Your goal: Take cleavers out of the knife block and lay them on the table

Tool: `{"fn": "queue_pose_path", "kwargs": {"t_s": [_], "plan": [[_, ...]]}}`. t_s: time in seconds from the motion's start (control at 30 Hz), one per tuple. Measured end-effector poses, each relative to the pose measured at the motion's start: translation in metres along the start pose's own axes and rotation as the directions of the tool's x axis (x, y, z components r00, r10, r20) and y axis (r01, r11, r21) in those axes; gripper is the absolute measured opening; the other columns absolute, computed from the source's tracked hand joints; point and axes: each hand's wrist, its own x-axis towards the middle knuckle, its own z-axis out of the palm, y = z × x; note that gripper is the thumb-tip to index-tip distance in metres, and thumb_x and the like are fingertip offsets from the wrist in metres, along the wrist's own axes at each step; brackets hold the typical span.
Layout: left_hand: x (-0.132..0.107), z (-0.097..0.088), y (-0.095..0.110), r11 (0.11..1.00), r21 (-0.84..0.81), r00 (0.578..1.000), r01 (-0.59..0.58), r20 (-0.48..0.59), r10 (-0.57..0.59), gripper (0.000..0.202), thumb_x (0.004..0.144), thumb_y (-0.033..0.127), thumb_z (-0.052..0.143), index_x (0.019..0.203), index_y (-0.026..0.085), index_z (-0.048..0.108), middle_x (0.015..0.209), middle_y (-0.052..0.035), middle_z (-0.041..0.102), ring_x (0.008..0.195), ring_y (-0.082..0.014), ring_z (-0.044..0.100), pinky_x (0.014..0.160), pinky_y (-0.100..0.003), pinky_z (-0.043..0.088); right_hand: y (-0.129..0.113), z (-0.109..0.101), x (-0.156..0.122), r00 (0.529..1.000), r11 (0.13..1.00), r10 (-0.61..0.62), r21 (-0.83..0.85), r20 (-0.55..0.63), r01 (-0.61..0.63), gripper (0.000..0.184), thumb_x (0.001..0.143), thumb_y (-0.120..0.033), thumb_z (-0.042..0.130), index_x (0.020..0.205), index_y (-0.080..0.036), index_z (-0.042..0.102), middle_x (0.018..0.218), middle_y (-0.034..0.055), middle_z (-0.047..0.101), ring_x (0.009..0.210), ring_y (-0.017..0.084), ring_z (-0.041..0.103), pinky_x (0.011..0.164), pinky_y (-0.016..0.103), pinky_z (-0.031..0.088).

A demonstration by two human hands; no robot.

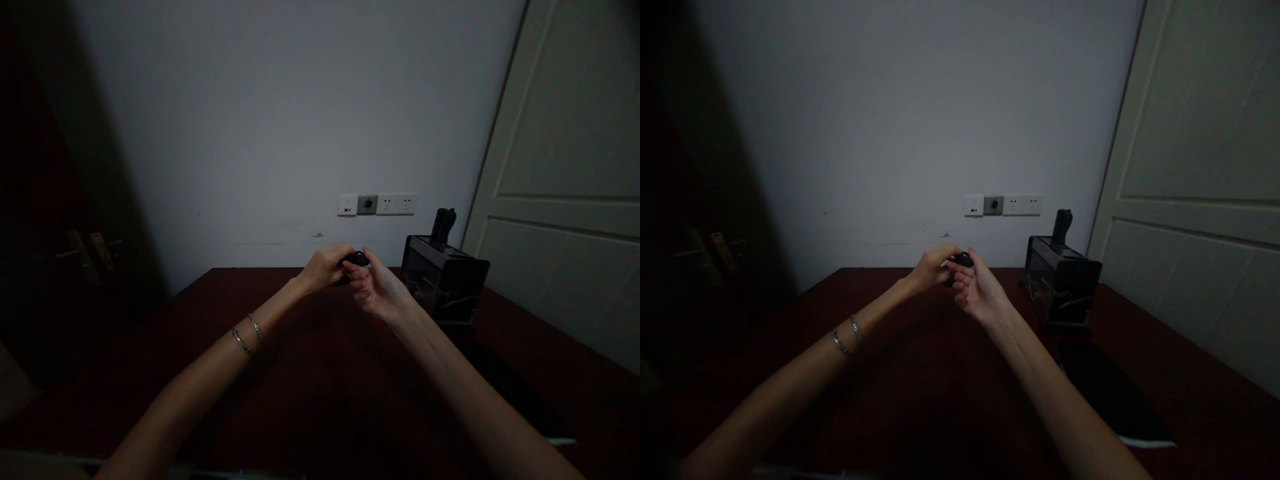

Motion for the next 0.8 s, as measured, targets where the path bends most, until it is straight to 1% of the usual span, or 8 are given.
{"fn": "queue_pose_path", "kwargs": {"t_s": [0.13,0.2,0.37,0.5,0.57,0.7,0.77,0.8], "plan": [[-0.01,-0.006,-0.003,0.996,0.05,0.995,-0.075,0.074,0.071,0.011,0.078,0.02,0.048,0.088,0.016,0.051,0.079,-0.0028,0.055,0.071,-0.011,0.051,0.063,-0.022,0.042,0.009,-0.001,0.005,1.0,1.0,0.025,0.005,-0.01,-0.025,0.047,0.089,-0.046,0.03,0.079,-0.009,0.057,0.04,-0.0005,0.052,0.03,0.005,0.046,0.026,0.009,0.031],[-0.014,-0.01,-0.002,0.993,0.074,0.991,-0.094,0.103,0.086,0.012,0.08,0.024,0.047,0.088,0.016,0.05,0.079,-0.0033,0.055,0.071,-0.0109,0.051,0.063,-0.022,0.042,0.012,-0.001,0.007,0.999,0.999,0.032,0.011,-0.014,-0.032,0.046,0.089,-0.045,0.029,0.078,-0.009,0.056,0.041,-0.0001,0.053,0.029,0.004,0.044,0.024,0.008,0.03],[-0.024,-0.013,-0.002,0.976,0.186,0.987,-0.109,0.139,0.084,0.015,0.086,0.025,0.039,0.088,0.016,0.051,0.08,-0.0039,0.056,0.071,-0.0103,0.05,0.06,-0.021,0.041,0.015,-0.004,0.012,0.992,0.993,0.101,0.06,0.076,-0.106,0.042,0.091,-0.036,0.025,0.07,-0.012,0.051,0.039,-0.0044,0.043,0.028,0.002,0.036,0.022,0.007,0.018],[-0.031,-0.014,-0.006,0.947,0.305,0.986,-0.1,0.155,0.054,0.021,0.088,0.026,0.033,0.088,0.014,0.051,0.08,-0.0056,0.057,0.073,-0.0112,0.052,0.059,-0.021,0.041,0.018,-0.002,0.014,0.98,0.988,0.145,0.035,0.138,-0.151,0.038,0.091,-0.033,0.026,0.064,-0.014,0.047,0.041,-0.0051,0.038,0.03,0.001,0.032,0.023,0.007,0.014],[-0.032,-0.019,-0.008,0.93,0.344,0.975,-0.129,0.213,0.057,0.022,0.088,0.025,0.033,0.091,0.015,0.052,0.085,-0.0074,0.058,0.079,-0.0127,0.053,0.062,-0.022,0.041,0.022,0.0,0.015,0.98,0.99,0.144,-0.008,0.135,-0.144,0.035,0.089,-0.032,0.029,0.064,-0.014,0.047,0.042,-0.0046,0.038,0.032,0.001,0.031,0.023,0.007,0.013],[-0.036,-0.039,-0.011,0.913,0.336,0.917,-0.231,0.388,0.089,0.022,0.083,0.026,0.04,0.099,0.018,0.054,0.102,-0.0097,0.058,0.093,-0.0161,0.052,0.069,-0.025,0.041,0.034,-0.002,0.016,0.995,0.99,0.095,-0.113,0.04,-0.09,0.033,0.088,-0.032,0.032,0.064,-0.015,0.046,0.041,-0.0056,0.035,0.031,0.001,0.026,0.023,0.008,0.011],[-0.039,-0.047,-0.012,0.929,0.305,0.91,-0.211,0.409,0.072,0.024,0.078,0.025,0.045,0.098,0.018,0.056,0.104,-0.0098,0.058,0.093,-0.0174,0.053,0.069,-0.026,0.041,0.042,-0.007,0.019,0.999,0.984,0.039,-0.173,0.016,-0.036,0.031,0.088,-0.032,0.033,0.065,-0.015,0.046,0.041,-0.0062,0.034,0.03,0.001,0.025,0.023,0.008,0.011],[-0.041,-0.048,-0.013,0.943,0.297,0.925,-0.151,0.378,0.03,0.023,0.077,0.024,0.045,0.096,0.018,0.057,0.1,-0.0094,0.059,0.09,-0.0174,0.054,0.068,-0.027,0.041,0.046,-0.011,0.021,1.0,0.978,0.003,-0.208,0.008,-0.002,0.029,0.087,-0.031,0.034,0.066,-0.014,0.046,0.041,-0.0062,0.035,0.03,0.001,0.026,0.024,0.008,0.012]]}}
